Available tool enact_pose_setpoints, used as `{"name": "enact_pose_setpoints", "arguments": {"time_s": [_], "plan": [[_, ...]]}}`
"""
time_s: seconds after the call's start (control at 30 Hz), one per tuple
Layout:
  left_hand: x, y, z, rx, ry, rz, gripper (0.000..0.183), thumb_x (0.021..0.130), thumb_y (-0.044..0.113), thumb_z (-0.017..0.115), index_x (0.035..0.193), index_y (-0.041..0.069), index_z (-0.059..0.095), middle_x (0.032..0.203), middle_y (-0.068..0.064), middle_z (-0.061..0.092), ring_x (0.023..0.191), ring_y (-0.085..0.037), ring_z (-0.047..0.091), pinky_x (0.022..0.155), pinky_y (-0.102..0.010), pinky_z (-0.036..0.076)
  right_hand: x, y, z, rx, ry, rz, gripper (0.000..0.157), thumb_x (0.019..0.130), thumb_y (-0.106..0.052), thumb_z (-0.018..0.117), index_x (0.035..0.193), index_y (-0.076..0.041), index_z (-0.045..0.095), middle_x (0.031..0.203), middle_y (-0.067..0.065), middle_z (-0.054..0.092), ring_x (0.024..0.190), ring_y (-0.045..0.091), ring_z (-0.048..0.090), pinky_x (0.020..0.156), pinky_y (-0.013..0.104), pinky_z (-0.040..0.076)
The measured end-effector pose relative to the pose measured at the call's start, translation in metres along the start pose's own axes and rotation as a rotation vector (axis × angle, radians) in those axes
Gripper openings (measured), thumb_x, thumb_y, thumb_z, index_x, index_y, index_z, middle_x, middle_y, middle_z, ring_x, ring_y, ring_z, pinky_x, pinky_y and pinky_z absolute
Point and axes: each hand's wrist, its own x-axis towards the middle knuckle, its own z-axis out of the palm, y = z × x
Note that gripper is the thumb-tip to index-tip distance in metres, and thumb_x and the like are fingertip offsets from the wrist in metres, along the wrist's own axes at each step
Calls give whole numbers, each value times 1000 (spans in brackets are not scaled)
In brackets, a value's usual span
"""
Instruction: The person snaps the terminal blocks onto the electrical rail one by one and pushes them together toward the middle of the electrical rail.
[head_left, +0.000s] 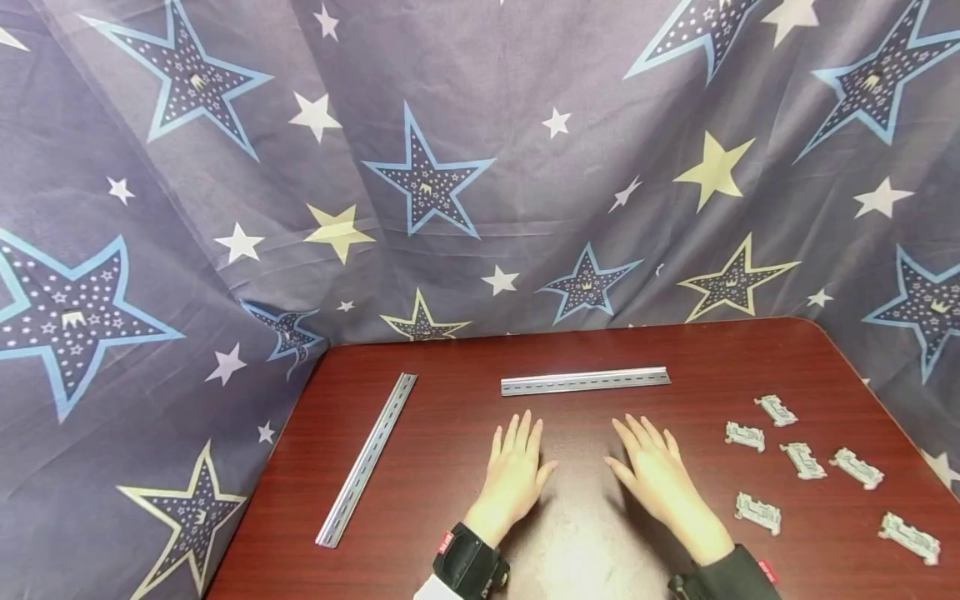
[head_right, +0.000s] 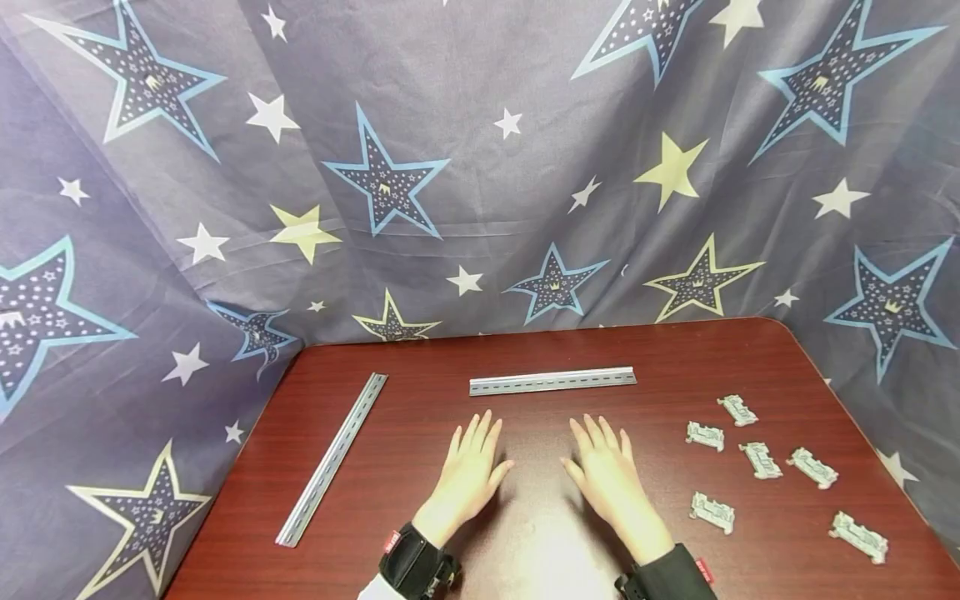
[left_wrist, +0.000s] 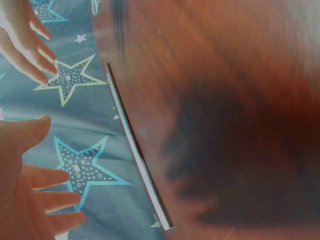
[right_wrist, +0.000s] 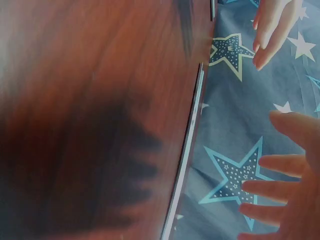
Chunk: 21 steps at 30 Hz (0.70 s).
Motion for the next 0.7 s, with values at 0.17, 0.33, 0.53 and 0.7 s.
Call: {"name": "enact_pose_setpoints", "arguments": {"time_s": [0.17,0.33,0.53,0.7], "plan": [[9,-8,-9,-5,-42,42,52,85,35,53,126,3,45,130,-18,42,123,-31,36,100,-45,23,9,13,-7,-54,41,-83,45,78,-21,65,114,3,54,110,25,54,105,41,48,89,53,32],[19,-17,-18,-5,-26,90,49,86,33,53,124,4,47,127,-17,46,119,-28,41,99,-42,27,21,26,-13,-103,72,-185,41,75,-17,66,109,4,56,100,23,57,96,39,52,85,50,37],[35,-32,-20,-17,71,161,42,84,27,56,119,3,52,116,-14,53,107,-26,50,92,-37,36,35,41,-14,-144,139,-311,34,72,-13,67,101,3,60,90,18,59,86,35,56,77,47,41],[46,-43,-17,-34,88,183,38,83,24,57,115,3,54,108,-10,56,100,-24,53,86,-35,40,47,54,-8,-183,152,-398,29,69,-12,67,95,1,62,83,13,59,78,31,56,72,43,43]]}}
